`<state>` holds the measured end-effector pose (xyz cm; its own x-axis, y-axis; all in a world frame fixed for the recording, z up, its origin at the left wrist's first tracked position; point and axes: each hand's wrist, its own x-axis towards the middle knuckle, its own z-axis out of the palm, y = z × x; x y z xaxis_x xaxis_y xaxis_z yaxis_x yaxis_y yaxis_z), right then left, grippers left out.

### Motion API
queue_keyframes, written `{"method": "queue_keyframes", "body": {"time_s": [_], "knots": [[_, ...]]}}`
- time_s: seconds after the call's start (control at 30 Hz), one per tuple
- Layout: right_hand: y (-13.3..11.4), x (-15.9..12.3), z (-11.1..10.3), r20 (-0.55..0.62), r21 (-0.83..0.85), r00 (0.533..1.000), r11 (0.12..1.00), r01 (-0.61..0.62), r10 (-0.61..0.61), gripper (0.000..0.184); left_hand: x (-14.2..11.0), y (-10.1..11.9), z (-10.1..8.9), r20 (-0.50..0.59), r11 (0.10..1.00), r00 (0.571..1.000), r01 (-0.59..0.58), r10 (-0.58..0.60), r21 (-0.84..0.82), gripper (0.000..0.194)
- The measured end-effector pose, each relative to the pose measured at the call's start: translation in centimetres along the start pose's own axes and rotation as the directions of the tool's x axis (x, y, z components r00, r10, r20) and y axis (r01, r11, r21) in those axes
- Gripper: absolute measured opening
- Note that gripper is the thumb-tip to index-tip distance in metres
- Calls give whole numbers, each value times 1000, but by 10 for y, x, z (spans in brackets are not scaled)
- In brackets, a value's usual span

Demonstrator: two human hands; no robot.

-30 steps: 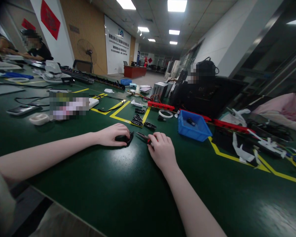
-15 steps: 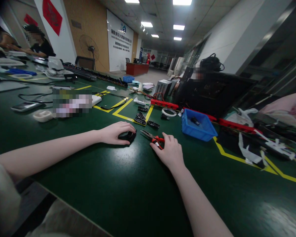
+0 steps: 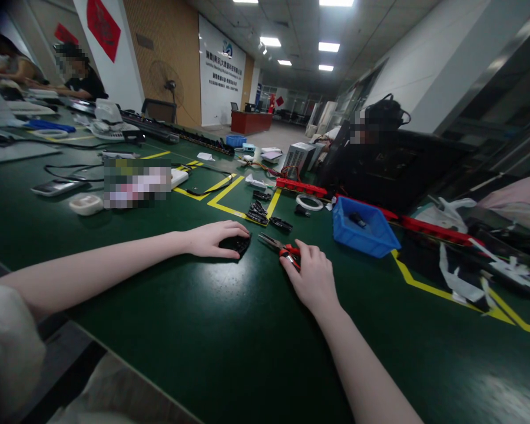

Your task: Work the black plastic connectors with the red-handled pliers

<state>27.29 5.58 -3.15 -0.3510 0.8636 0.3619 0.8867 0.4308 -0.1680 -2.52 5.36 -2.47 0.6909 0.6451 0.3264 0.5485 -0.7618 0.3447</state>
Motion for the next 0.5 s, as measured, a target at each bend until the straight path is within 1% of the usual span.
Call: {"method": "queue_keyframes", "body": {"time_s": [0.1, 0.23, 0.4, 0.5], "knots": [[-6, -1, -3, -19, 34, 1000, 999, 24, -23, 55, 0, 0, 0, 5, 1000, 1000, 1, -1, -1, 52], [-15, -2, -8, -106, 104, 992, 992, 73, -61, 49, 0, 0, -1, 7, 1000, 1000, 3, -3, -1, 49], [-19, -3, -10, -190, 48, 967, 983, 179, -167, 47, 1, 2, -2, 8, 1000, 1000, 19, -19, 3, 49], [-20, -3, -12, -198, 10, 957, 976, 219, -213, 44, 1, 3, -3, -1, 1000, 1000, 15, -15, 14, 50]]}}
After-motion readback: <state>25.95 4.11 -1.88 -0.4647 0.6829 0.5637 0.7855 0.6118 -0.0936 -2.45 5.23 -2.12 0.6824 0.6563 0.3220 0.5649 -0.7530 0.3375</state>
